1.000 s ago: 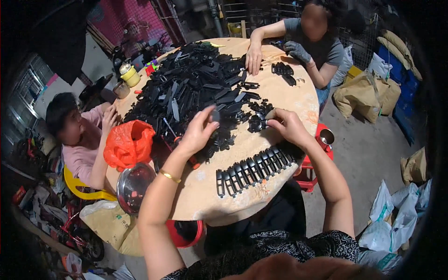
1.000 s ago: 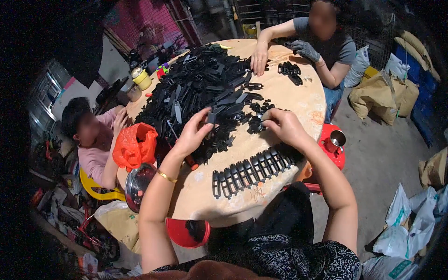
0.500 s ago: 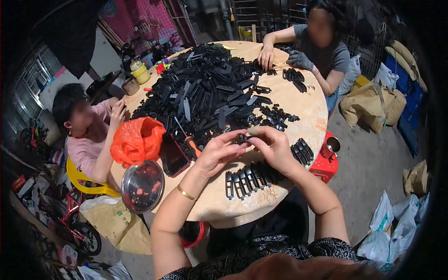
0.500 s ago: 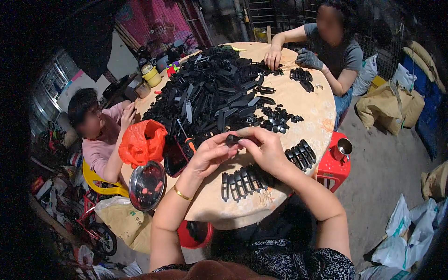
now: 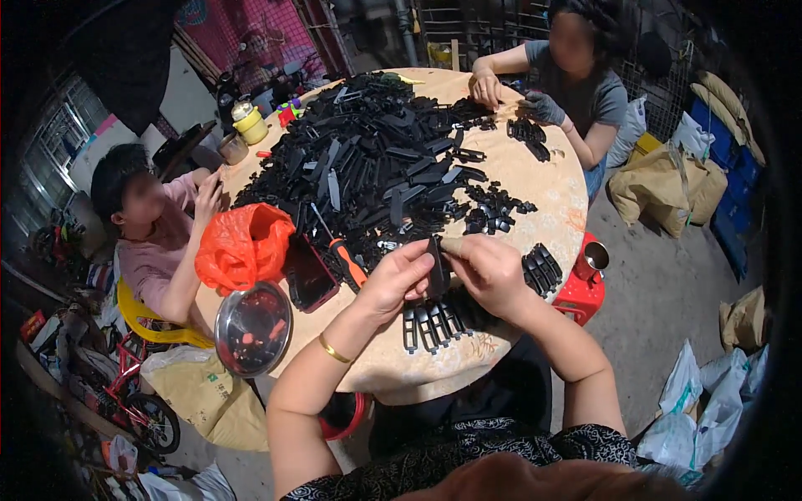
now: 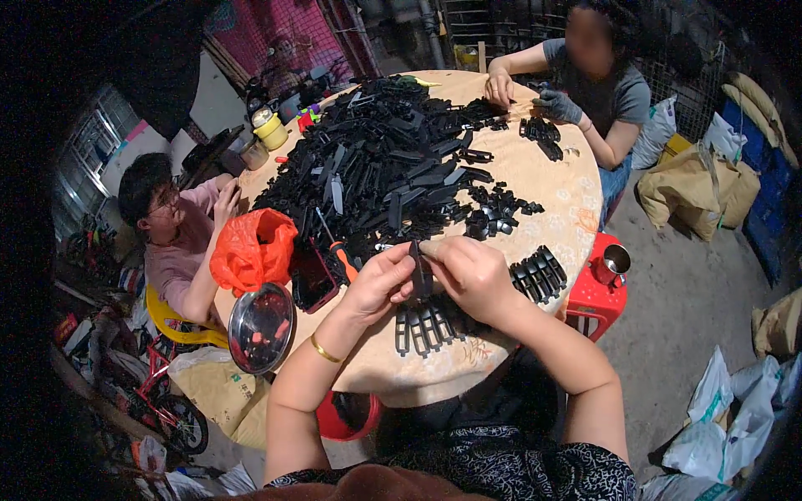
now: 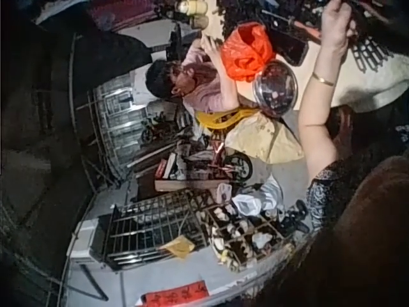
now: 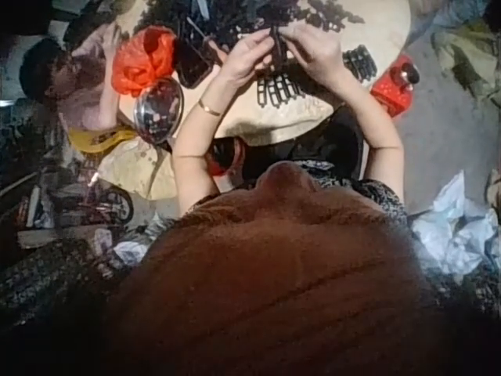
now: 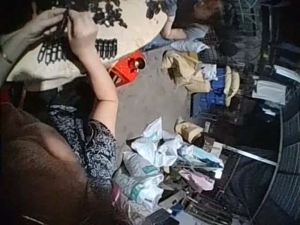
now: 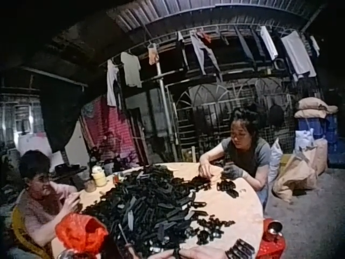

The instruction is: The person assembles plastic links into a track by snapping them together by hand, pressing parts into place using a metal rod, and connecting additional links onto the track.

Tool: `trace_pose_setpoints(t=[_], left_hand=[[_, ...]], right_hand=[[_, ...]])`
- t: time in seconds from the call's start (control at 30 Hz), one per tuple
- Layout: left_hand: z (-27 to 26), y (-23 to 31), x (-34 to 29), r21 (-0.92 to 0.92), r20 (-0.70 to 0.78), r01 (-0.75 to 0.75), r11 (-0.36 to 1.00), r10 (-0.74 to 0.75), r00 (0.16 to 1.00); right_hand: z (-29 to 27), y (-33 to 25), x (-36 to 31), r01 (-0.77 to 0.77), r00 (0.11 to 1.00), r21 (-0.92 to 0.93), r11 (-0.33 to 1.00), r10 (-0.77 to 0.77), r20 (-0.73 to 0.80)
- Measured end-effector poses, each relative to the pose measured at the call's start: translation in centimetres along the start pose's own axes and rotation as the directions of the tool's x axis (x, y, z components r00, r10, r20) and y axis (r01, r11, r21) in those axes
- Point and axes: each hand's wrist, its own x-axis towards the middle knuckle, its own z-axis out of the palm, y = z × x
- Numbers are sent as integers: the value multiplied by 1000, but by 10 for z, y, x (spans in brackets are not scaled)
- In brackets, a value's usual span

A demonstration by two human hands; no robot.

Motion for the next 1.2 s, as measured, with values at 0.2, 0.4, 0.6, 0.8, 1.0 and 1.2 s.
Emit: trace_pose_setpoints(t=[0.2,0.4,0.6,0.8,1.0,1.2], left_hand=[[3,-3,-2,-21,-33,7,1000,-8,999],[8,-2,-5,43,-78,-1,999,5,997],[-2,2,-4,103,-146,-11,995,26,989],[9,12,-5,131,-139,-41,991,59,989],[6,10,-25,418,-131,7,908,53,990],[-11,8,-74,406,-356,207,890,-55,933]], right_hand=[[-2,-2,2,66,997,-49,997,-68,-40],[-4,-6,1,60,997,-113,992,-54,54],[0,-13,4,0,988,-4,1000,1,156],[3,-16,-2,-88,976,-77,993,101,194],[2,-27,-13,-219,954,141,965,182,237],[-18,-15,-22,-214,929,26,976,195,314]])
